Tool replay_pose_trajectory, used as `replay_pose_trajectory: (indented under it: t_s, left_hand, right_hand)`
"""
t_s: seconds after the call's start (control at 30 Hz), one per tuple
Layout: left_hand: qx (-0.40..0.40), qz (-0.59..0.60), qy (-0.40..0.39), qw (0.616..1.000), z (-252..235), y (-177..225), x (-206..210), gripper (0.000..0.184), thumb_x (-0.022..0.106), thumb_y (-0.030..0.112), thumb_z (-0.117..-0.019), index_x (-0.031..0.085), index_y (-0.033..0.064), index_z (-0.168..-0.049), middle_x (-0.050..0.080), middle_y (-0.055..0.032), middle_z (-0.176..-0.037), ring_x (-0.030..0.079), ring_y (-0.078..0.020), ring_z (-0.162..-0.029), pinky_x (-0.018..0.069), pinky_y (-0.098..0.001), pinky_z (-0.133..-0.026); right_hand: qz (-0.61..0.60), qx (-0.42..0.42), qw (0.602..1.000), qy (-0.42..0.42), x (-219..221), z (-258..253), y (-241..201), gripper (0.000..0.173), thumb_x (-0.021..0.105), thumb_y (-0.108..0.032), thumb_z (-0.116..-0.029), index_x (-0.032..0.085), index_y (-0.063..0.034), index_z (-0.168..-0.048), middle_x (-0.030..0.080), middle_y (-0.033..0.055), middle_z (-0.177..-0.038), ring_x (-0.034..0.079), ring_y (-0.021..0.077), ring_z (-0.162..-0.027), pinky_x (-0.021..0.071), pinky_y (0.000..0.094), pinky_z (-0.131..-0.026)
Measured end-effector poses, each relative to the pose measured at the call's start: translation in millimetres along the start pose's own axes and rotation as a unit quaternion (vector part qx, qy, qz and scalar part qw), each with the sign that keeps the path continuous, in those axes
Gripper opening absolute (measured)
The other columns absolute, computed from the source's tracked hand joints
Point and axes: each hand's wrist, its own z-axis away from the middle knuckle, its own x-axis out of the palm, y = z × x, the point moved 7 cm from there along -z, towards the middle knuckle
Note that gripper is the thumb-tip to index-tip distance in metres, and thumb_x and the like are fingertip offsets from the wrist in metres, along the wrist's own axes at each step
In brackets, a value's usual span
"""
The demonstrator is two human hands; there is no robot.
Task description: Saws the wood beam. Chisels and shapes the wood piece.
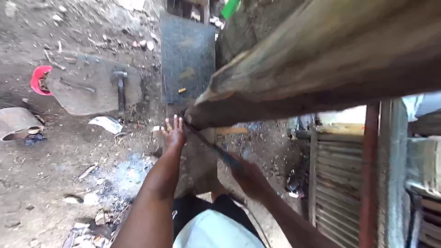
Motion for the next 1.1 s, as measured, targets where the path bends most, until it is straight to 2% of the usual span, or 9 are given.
replay_pose_trajectory:
  t_s: [0.1, 0.3, 0.4, 0.53, 0.73, 0.9, 0.97, 1.03, 1.1]
  left_hand:
    - [-0.006, 0.0, -0.007, 1.0, 5, 2, 6, 0.126, 0.093, 0.032, -0.0693, 0.014, 0.0214, -0.167, -0.002, -0.0071, -0.175, 0.0, -0.0487, -0.157, 0.0107, -0.081, -0.115]
    - [-0.004, 0.017, -0.015, 1.0, 2, 0, 6, 0.127, 0.092, 0.029, -0.0705, 0.01, 0.0226, -0.168, -0.006, -0.006, -0.175, -0.005, -0.0483, -0.157, 0.0085, -0.0812, -0.115]
    - [-0.007, 0.009, -0.038, 0.999, 3, 1, 5, 0.129, 0.094, 0.03, -0.0692, 0.011, 0.024, -0.168, -0.007, -0.0051, -0.175, -0.003, -0.0478, -0.157, 0.0087, -0.0807, -0.116]
    - [-0.023, -0.007, -0.026, 0.999, 2, 3, 6, 0.134, 0.096, 0.032, -0.064, 0.011, 0.0234, -0.168, -0.007, -0.0066, -0.175, -0.002, -0.0486, -0.157, 0.0106, -0.0803, -0.116]
    - [-0.029, -0.007, -0.025, 0.999, 0, 1, 6, 0.135, 0.096, 0.035, -0.0639, 0.01, 0.0252, -0.168, -0.007, -0.0035, -0.175, -0.002, -0.0469, -0.157, 0.0126, -0.0787, -0.117]
    - [-0.019, -0.019, -0.015, 1.0, 2, 1, 8, 0.132, 0.096, 0.032, -0.0655, 0.013, 0.0245, -0.168, -0.002, -0.0057, -0.175, 0.003, -0.0505, -0.156, 0.0152, -0.0797, -0.115]
    - [-0.027, -0.022, -0.011, 0.999, -1, 1, 2, 0.135, 0.097, 0.033, -0.0633, 0.012, 0.0251, -0.168, -0.002, -0.0053, -0.175, 0.002, -0.0488, -0.157, 0.0133, -0.0787, -0.117]
    - [-0.015, -0.015, 0.0, 1.0, 1, -2, 3, 0.119, 0.09, 0.022, -0.0738, 0.016, 0.0251, -0.167, 0.002, -0.0046, -0.175, 0.003, -0.0494, -0.157, 0.0142, -0.0802, -0.115]
    - [0.02, 0.005, 0.034, 0.999, 1, -8, 10, 0.085, 0.064, 0.003, -0.0966, 0.02, 0.0252, -0.167, 0.007, -0.0028, -0.175, 0.004, -0.0474, -0.157, 0.0149, -0.0803, -0.115]
  right_hand:
    - [-0.02, -0.063, 0.996, 0.06, -27, 78, 11, 0.046, 0.061, -0.027, -0.0999, 0.06, -0.0158, -0.145, 0.077, 0.0029, -0.108, 0.074, 0.0113, -0.086, 0.0631, 0.0367, -0.077]
    - [0.008, -0.014, 0.999, -0.028, 39, -4, -19, 0.054, 0.057, -0.031, -0.1023, 0.048, -0.0213, -0.155, 0.075, 0.0122, -0.11, 0.074, 0.0274, -0.093, 0.0596, 0.0511, -0.085]
    - [-0.071, -0.03, 0.996, 0.047, -1, 54, 5, 0.049, 0.061, -0.029, -0.1018, 0.056, -0.015, -0.149, 0.075, 0.003, -0.1, 0.072, 0.0117, -0.079, 0.0627, 0.0361, -0.073]
    - [-0.073, -0.084, 0.987, 0.112, -41, 110, 25, 0.046, 0.064, -0.026, -0.0999, 0.061, -0.0119, -0.143, 0.076, -0.0004, -0.116, 0.073, 0.004, -0.095, 0.0631, 0.0282, -0.082]
    - [-0.012, 0.019, 0.999, -0.048, 24, -48, -7, 0.053, 0.055, -0.028, -0.1021, 0.049, -0.0249, -0.154, 0.071, 0.0086, -0.124, 0.069, 0.0231, -0.108, 0.0553, 0.0472, -0.095]
    - [-0.008, -0.059, 0.996, 0.064, -47, 90, 17, 0.047, 0.062, -0.026, -0.0996, 0.06, -0.015, -0.145, 0.076, 0.003, -0.11, 0.074, 0.0117, -0.089, 0.0633, 0.0366, -0.079]
    - [-0.002, -0.095, 0.992, 0.082, -52, 94, 11, 0.044, 0.063, -0.028, -0.0997, 0.063, -0.0142, -0.142, 0.077, 0.0025, -0.107, 0.074, 0.0104, -0.085, 0.064, 0.0354, -0.074]
    - [-0.036, -0.089, 0.995, -0.007, -30, 55, -6, 0.045, 0.063, -0.027, -0.1001, 0.061, -0.0173, -0.144, 0.076, 0.0019, -0.115, 0.073, 0.0106, -0.094, 0.0622, 0.0365, -0.083]
    - [-0.071, -0.088, 0.985, -0.129, 3, 22, -30, 0.049, 0.066, -0.025, -0.0993, 0.058, -0.0195, -0.148, 0.073, 0.0017, -0.124, 0.07, 0.0099, -0.106, 0.0584, 0.0357, -0.097]
